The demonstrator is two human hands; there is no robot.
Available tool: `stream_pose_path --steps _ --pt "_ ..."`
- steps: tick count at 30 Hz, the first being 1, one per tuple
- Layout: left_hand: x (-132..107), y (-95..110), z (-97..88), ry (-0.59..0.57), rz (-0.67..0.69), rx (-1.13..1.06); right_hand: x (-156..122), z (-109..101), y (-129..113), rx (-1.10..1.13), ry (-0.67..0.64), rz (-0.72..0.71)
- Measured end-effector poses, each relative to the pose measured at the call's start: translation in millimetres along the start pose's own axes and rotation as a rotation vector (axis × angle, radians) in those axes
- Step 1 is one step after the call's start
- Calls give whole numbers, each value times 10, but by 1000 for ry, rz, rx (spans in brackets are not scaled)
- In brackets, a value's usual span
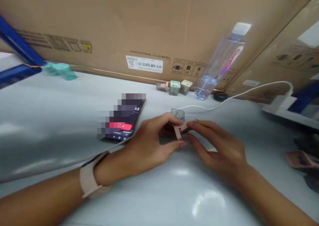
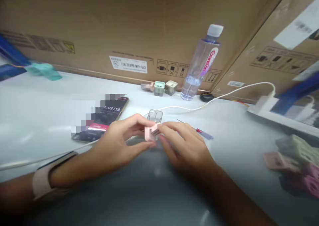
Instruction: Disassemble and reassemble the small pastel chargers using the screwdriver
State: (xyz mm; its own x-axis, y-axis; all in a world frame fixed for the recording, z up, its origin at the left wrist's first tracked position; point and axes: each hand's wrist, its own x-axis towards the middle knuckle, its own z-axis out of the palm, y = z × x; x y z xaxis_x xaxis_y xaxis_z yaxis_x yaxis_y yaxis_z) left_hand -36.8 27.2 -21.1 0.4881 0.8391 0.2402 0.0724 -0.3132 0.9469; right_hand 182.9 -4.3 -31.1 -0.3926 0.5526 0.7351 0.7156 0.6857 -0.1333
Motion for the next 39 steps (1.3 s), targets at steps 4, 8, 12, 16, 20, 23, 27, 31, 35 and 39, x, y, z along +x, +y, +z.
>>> stream_pose_path --steps 4,8,12,16,20,23,27,31,35,39 --pt "4 32 -5 -32 -50 -42 11 -7 10 20 17 -18" --pt "-3 36 13 -36 -85 -96 14 -16 -3 35 32 -36" --pt "-5 35 25 -34 -98 -127 16 -14 -28 64 23 -14" --pt "-5 39 29 -28 -102 -135 8 -15 -37 65 20 -6" --pt "-7 63 30 -26 -113 -121 -9 -9 -31 49 37 -12" --pt "-8 65 32 -30 -112 -128 -21 -7 -32 34 36 -12" --pt "-4 36 39 -21 -107 -133 -32 -19 -44 20 28 -9" --pt "1 22 37 -26 -70 -122 -38 -23 -43 3 41 -24" --pt "-6 19 21 -29 -48 -77 -35 -18 -42 -19 42 -57" --pt "-17 5 -5 -31 72 44 -27 -24 -55 -40 58 -70"
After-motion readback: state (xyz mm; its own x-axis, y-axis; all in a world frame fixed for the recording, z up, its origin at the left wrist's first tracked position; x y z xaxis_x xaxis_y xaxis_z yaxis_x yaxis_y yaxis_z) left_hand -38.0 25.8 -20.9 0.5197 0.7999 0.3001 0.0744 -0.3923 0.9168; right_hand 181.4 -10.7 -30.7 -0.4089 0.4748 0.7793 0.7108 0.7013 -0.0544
